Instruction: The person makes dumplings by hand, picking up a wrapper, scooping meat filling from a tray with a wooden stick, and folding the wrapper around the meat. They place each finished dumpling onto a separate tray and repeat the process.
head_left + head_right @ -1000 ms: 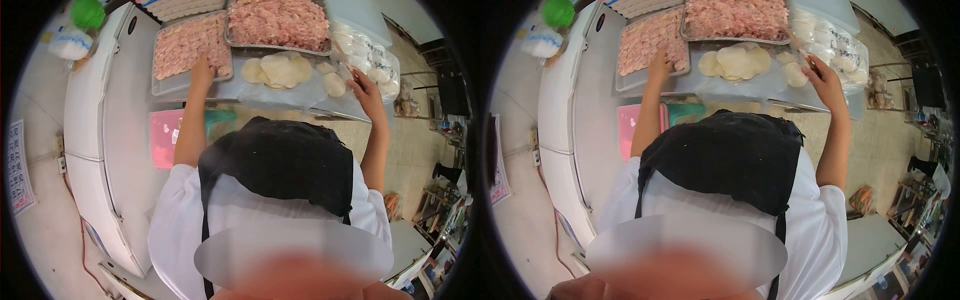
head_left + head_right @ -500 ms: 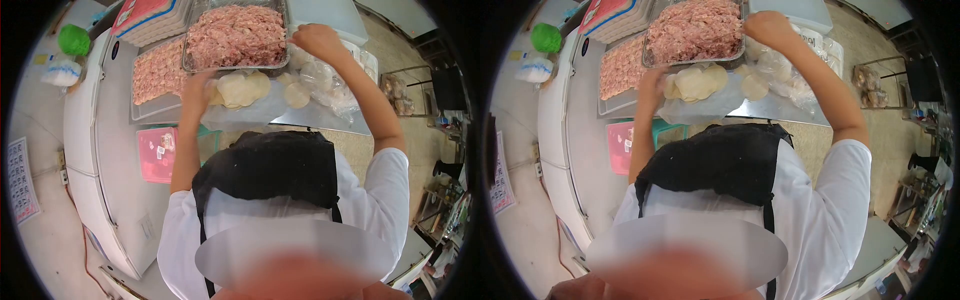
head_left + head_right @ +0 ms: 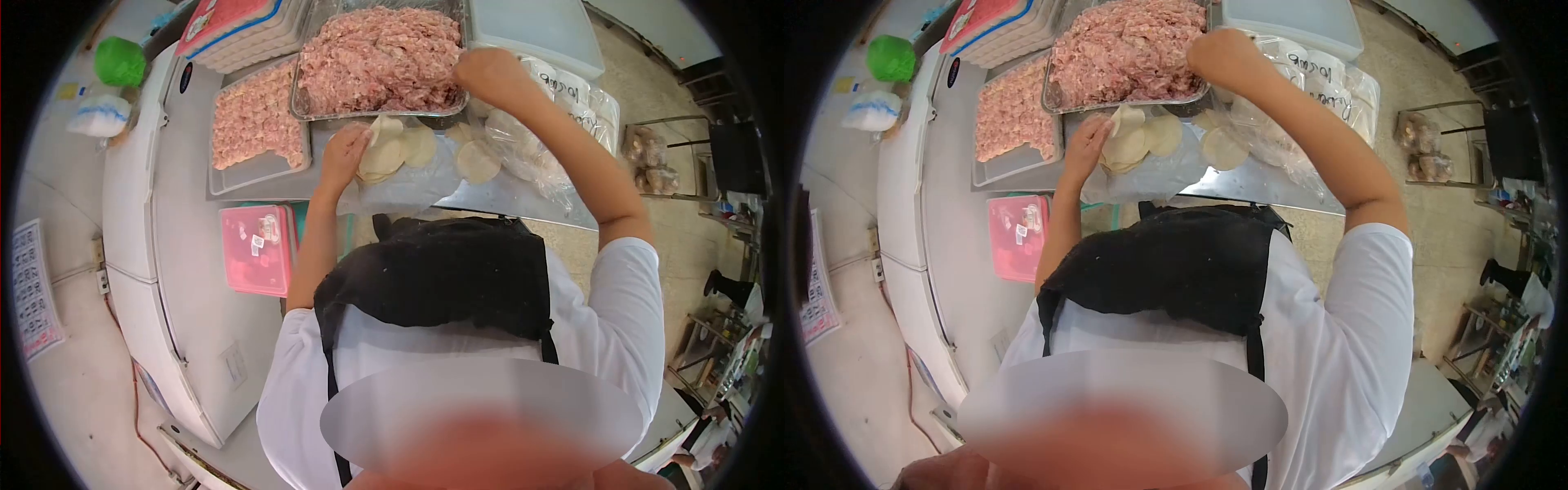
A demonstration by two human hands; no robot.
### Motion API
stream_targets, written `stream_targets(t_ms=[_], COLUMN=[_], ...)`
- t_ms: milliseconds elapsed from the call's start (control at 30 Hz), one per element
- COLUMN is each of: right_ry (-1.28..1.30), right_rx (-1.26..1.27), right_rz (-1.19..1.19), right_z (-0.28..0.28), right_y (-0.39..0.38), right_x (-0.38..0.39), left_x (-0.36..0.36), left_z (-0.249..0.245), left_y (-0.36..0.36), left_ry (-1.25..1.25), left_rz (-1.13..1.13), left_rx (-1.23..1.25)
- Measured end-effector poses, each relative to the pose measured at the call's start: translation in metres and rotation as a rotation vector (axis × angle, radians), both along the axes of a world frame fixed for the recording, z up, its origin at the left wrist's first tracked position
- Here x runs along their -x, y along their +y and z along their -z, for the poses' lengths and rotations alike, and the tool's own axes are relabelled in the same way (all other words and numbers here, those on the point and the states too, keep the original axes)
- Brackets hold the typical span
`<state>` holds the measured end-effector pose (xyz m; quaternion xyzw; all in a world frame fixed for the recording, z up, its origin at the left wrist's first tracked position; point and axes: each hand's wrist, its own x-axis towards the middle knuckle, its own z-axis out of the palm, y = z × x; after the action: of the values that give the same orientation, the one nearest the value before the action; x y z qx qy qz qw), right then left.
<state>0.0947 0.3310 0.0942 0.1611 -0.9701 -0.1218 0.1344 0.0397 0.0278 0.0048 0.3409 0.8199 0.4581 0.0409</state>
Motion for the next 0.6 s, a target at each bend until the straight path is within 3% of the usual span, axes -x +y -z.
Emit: stream_targets(t_ms=[100, 200, 300, 400, 433, 533, 600], right_ry=[-0.139, -0.190, -0.208, -0.259, -0.272, 0.031, 0.117], right_rx=[0.111, 0.310, 0.529, 0.804, 0.902, 1.128, 1.204], right_rz=[0.034, 0.153, 0.254, 0.448, 0.519, 0.543, 0.417], right_z=[0.040, 0.042, 0.044, 0.031, 0.029, 0.026, 0.017], right_y=[-0.021, -0.039, -0.041, -0.049, -0.051, -0.061, -0.071], right_x=[-0.005, -0.020, -0.024, -0.030, -0.030, -0.030, -0.024], left_x=[0.002, 0.021, 0.029, 0.044, 0.050, 0.063, 0.069], left_z=[-0.012, -0.007, -0.009, -0.022, -0.028, -0.044, -0.051], left_y=[-0.007, -0.010, -0.015, -0.015, -0.013, -0.001, 0.018], left_ry=[-0.237, -0.992, -1.157, -0.889, -0.925, -1.053, -1.157], left_rz=[-0.074, 0.000, -0.011, 0.030, 0.010, 0.009, 0.083], left_rx=[-0.059, -0.750, -0.890, -0.542, -0.559, -0.686, -0.876])
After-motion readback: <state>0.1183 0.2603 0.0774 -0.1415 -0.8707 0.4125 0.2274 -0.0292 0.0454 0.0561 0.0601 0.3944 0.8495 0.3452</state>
